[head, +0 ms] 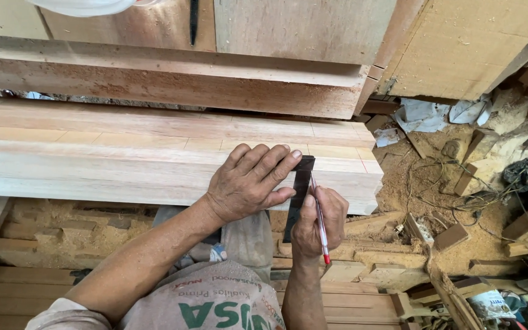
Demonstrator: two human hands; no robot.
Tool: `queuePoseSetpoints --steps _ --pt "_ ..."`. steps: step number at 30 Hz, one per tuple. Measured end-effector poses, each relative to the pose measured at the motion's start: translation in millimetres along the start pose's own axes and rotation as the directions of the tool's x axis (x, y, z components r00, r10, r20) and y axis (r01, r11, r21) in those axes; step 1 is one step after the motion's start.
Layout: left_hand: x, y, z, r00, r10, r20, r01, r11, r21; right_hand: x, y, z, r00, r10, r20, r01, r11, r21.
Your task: Marking lines on wooden beams using a square and a pencil for layout in a workshop.
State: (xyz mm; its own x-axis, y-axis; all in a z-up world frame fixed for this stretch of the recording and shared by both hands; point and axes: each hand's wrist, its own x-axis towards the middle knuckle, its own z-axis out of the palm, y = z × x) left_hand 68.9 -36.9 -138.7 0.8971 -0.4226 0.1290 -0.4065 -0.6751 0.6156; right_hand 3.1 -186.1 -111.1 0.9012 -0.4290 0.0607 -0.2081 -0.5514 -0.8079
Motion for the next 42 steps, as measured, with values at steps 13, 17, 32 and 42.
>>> queuePoseSetpoints --steps 13,17,32,42 --pt "-1.1 1.1 2.0 1.000 -0.007 0.030 0.006 1.000 0.010 -2.2 2.0 1.8 0.999 -0.016 -0.040 0.016 1.000 -0.001" --pt "0.0 0.1 1.4 1.000 -0.002 0.027 0.001 1.000 0.014 -0.6 2.6 2.6 0.999 0.002 -0.039 -0.002 1.000 0.016" --pt "-0.5 -0.1 2.3 1.000 0.000 -0.006 0.000 1.000 0.015 2.3 6.2 -9.1 0.979 0.202 0.041 -0.206 0.966 0.158" --pt "-4.0 -1.2 1.6 1.000 0.008 -0.020 -0.008 1.000 0.007 -2.5 5.0 -11.9 0.972 0.234 -0.009 -0.229 0.956 0.183"
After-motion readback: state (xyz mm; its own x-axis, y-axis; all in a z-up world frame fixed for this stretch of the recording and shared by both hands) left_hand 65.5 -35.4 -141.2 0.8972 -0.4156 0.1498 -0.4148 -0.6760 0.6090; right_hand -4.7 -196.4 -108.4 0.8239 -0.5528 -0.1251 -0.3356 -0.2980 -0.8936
